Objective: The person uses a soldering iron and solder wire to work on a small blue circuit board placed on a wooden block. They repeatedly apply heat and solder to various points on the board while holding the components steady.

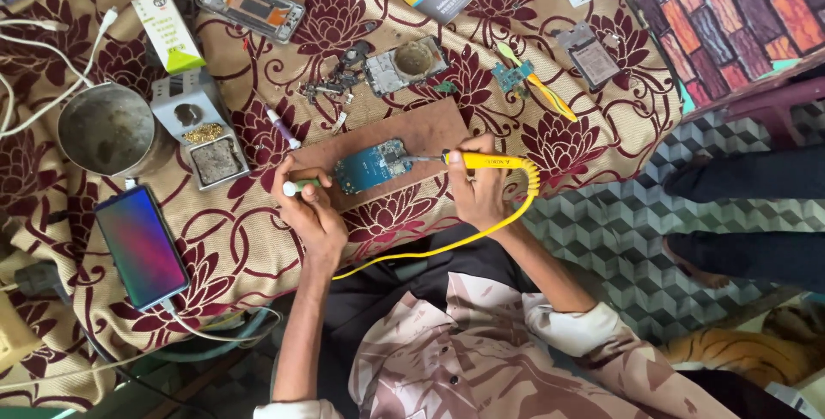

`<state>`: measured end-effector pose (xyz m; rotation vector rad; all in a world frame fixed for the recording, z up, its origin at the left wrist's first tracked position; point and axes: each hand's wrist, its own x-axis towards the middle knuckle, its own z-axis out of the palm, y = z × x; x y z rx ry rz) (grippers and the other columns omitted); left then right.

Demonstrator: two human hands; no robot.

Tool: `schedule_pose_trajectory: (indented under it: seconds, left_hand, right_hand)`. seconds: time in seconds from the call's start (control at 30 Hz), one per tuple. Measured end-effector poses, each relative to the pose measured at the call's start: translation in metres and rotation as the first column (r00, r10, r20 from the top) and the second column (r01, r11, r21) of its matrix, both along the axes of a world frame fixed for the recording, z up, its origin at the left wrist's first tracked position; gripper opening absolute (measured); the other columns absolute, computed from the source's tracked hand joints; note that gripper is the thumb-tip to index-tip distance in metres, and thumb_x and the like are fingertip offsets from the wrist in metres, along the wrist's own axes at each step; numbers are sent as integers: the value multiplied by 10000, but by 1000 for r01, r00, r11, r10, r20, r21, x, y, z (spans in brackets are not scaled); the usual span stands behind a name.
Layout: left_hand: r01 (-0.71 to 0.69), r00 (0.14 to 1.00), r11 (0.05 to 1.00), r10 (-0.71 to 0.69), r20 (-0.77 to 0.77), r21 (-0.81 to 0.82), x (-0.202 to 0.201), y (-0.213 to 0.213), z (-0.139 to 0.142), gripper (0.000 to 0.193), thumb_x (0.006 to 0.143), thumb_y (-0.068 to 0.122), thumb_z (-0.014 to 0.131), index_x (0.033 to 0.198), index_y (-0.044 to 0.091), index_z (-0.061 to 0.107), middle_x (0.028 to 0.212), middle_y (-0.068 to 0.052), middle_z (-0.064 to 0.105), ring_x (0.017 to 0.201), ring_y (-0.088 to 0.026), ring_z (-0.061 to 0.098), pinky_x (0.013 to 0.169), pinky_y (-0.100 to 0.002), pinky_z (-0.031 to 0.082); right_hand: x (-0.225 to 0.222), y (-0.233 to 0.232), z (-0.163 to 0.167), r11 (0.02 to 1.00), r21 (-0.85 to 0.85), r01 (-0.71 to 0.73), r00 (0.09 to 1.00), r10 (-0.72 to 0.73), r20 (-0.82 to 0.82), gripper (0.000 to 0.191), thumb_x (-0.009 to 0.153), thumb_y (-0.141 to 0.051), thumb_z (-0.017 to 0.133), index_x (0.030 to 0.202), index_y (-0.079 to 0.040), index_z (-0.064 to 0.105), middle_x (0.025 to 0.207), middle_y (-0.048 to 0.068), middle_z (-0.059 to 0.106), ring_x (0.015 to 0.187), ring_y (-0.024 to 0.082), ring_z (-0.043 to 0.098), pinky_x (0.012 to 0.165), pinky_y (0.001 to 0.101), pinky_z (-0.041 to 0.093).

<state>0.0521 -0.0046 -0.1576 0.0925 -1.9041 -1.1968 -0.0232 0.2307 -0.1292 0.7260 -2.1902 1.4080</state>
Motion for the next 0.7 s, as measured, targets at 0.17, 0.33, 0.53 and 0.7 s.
schedule_pose_trajectory:
  seconds: [0.17,0.33,0.53,0.7]
  left_hand:
    - [0,1000,1000,0,-3,8,-1,0,-8,430,1188,347,340,1474,28,365,857,-53,643,552,-49,453,524,-234,362]
    - [16,1000,1000,-16,0,14,-4,0,-12,445,1177,357,318,1475,27,348,863,-54,648,535,-45,449,491,-226,359]
    - [7,1000,1000,-7,1,10,-5,4,-8,441,1174,356,313,1461,25,355,853,-51,646,531,-46,462,484,-230,368]
    - [6,1000,999,-7,28,41,-2,8,-7,448,1178,374,332,1454,23,364,879,-70,644,576,-66,483,529,-242,396]
  right_hand:
    - [0,-9,8,965,-233,119,993,-118,20,141,1108,-147,512,1134,-20,457,915,61,561,695,95,523,619,271,427]
    - [-44,-30,20,868,-462,182,969,-78,236,181,1085,-148,550,1169,-27,445,885,67,590,540,63,506,490,217,405]
    - [-80,-42,18,923,-356,144,978,-79,192,185,1098,-171,576,1148,-4,513,846,62,595,640,77,541,513,221,437]
    - [-76,-38,11,984,-133,119,987,-132,-91,158,1134,-146,551,1083,3,546,915,87,525,727,108,521,649,288,421]
